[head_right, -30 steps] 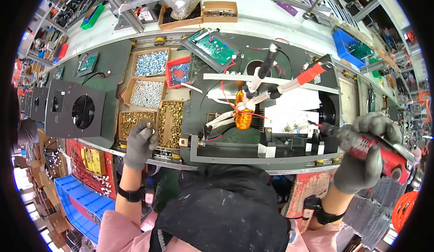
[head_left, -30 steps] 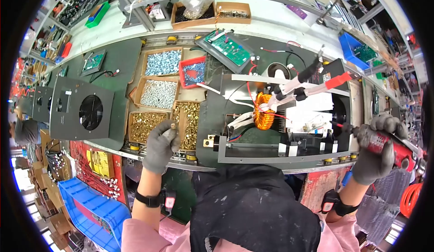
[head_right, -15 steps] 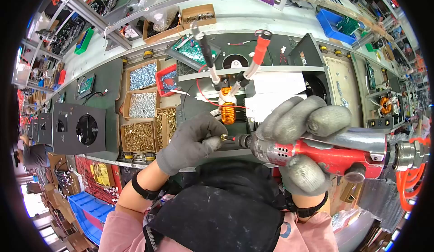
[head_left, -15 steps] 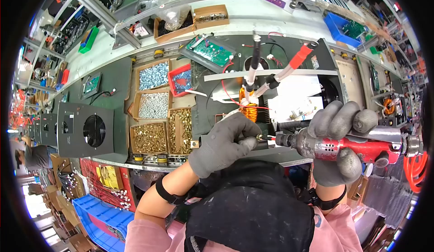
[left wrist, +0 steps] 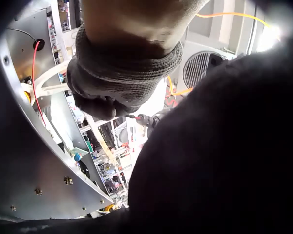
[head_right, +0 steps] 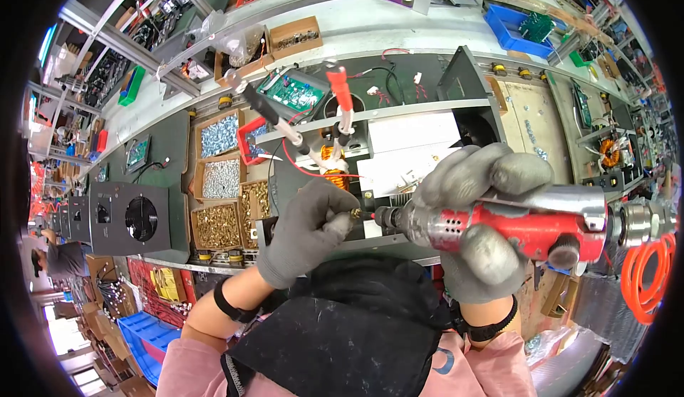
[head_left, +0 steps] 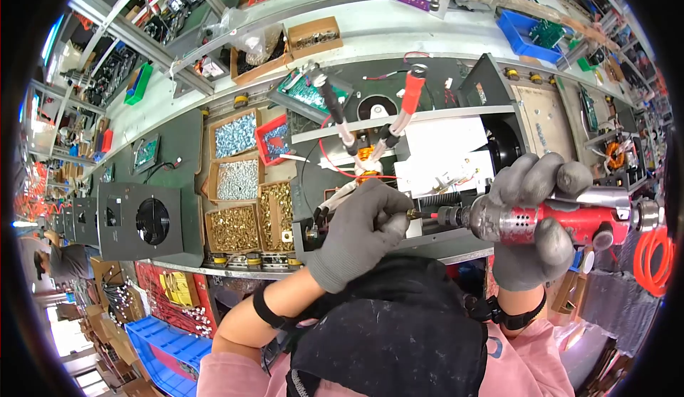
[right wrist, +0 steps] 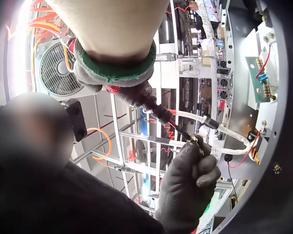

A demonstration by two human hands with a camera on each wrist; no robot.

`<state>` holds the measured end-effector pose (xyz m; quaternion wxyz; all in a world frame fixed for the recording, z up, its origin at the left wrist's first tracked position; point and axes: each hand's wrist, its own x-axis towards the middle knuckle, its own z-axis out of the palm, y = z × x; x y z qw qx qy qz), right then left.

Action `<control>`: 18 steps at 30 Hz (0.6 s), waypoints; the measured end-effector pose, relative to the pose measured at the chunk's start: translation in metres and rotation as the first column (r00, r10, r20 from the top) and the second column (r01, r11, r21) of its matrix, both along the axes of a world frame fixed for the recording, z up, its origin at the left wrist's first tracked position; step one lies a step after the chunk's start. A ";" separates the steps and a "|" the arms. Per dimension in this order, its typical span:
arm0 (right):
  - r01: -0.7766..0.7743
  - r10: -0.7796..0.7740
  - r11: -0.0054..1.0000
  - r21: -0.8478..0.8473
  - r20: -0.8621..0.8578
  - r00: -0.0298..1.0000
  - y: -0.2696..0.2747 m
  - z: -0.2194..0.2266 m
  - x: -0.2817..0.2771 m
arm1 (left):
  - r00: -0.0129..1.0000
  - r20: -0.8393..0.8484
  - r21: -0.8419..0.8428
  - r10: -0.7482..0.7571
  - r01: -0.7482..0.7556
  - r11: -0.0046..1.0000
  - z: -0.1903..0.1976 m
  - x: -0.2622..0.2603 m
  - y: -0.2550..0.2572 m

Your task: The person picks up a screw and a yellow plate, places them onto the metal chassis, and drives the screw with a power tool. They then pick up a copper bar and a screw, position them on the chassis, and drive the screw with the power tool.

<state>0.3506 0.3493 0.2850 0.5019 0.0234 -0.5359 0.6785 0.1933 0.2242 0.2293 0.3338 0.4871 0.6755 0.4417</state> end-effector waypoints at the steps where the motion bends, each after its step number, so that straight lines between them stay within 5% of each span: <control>1: 0.069 -0.071 0.993 -0.095 -0.012 0.997 0.000 0.001 0.002 | 0.997 -0.045 0.048 0.069 -0.067 0.997 0.003 0.007 0.004; 6: 0.223 -0.248 0.895 -0.387 -0.017 0.969 0.013 -0.002 0.017 | 0.969 -0.203 0.171 0.139 -0.104 0.980 0.007 0.029 0.014; 9: 0.175 -0.205 0.908 -0.380 -0.040 0.978 0.026 -0.009 0.026 | 0.971 -0.175 0.198 0.162 -0.126 0.972 0.004 0.034 0.023; 11: 0.107 -0.132 0.949 -0.297 -0.064 0.989 0.033 -0.008 0.029 | 0.992 0.123 0.028 0.008 -0.012 1.000 -0.006 0.028 0.027; 12: 0.099 -0.122 0.949 -0.301 -0.061 0.991 0.040 -0.009 0.031 | 0.992 0.126 0.024 0.019 -0.022 0.999 -0.004 0.026 0.030; 15: -0.126 0.112 0.986 -0.107 -0.122 0.986 0.053 -0.008 0.033 | 0.809 0.587 -0.339 -0.034 0.284 0.897 0.018 0.017 0.042; 18: -0.208 0.214 0.976 0.069 -0.109 0.971 0.069 -0.007 0.035 | 0.820 0.568 -0.356 -0.075 0.327 0.875 0.025 0.018 0.051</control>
